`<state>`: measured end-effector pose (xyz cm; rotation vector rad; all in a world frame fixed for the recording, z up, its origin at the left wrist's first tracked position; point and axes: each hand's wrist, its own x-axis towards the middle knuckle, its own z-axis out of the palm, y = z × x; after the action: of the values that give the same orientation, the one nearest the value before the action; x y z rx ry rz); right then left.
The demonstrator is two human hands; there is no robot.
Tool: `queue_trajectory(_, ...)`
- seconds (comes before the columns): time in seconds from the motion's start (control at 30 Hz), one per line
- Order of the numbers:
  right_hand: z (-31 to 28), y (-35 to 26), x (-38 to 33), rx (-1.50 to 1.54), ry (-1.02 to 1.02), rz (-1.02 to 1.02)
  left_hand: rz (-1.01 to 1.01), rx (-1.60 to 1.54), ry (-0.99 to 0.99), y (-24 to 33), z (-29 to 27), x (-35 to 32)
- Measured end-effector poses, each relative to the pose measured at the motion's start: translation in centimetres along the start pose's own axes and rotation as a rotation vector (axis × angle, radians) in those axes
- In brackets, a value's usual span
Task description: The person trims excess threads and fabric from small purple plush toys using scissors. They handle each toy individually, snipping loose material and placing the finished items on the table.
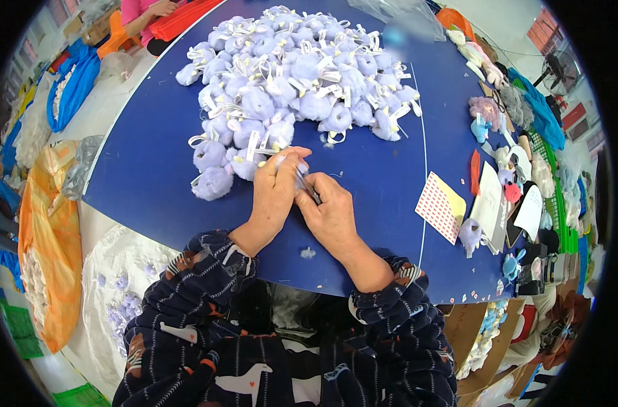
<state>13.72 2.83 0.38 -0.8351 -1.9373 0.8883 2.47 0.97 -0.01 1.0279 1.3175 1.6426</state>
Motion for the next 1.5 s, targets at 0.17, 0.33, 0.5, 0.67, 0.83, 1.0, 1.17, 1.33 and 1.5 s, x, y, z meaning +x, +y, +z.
queue_trajectory(0.17, 0.9, -0.4, -0.3, 0.034, 0.106, 0.046, 0.105, 0.016, 0.118, -0.3, 0.6, -0.1)
queue_trajectory(0.33, 0.5, -1.0, 0.1, 0.075, 0.156, 0.179, 0.029, -0.089, 0.041, 0.1, 0.9, 0.2)
queue_trajectory(0.5, -0.7, -0.5, 1.1, 0.394, 0.111, 0.338, -0.248, -0.586, -0.208, 1.1, 0.0, 0.7)
queue_trajectory(0.67, -2.2, -0.3, 1.3, 0.473, 0.152, 0.401, -0.286, -0.735, -0.327, 1.0, -0.9, 1.0)
queue_trajectory(0.83, -2.5, -0.5, 1.0, 0.516, 0.029, 0.5, -0.2, -0.668, -0.371, 1.6, -1.0, 0.8)
queue_trajectory(1.0, -2.5, -0.4, 1.0, 0.485, 0.048, 0.393, -0.155, -0.472, -0.336, 1.9, -1.2, 0.5)
queue_trajectory(1.17, -2.4, -0.2, 0.9, 0.199, 0.177, 0.246, -0.302, -0.377, -0.375, 2.2, -1.9, 0.4)
queue_trajectory(1.33, -2.2, -0.2, 1.0, 0.174, 0.134, 0.174, -0.249, -0.353, -0.344, 1.6, -1.9, 0.4)
queue_trajectory(1.5, -2.8, -0.2, 1.2, 0.017, 0.117, -0.069, -0.137, -0.195, -0.404, 2.2, -1.5, 0.1)
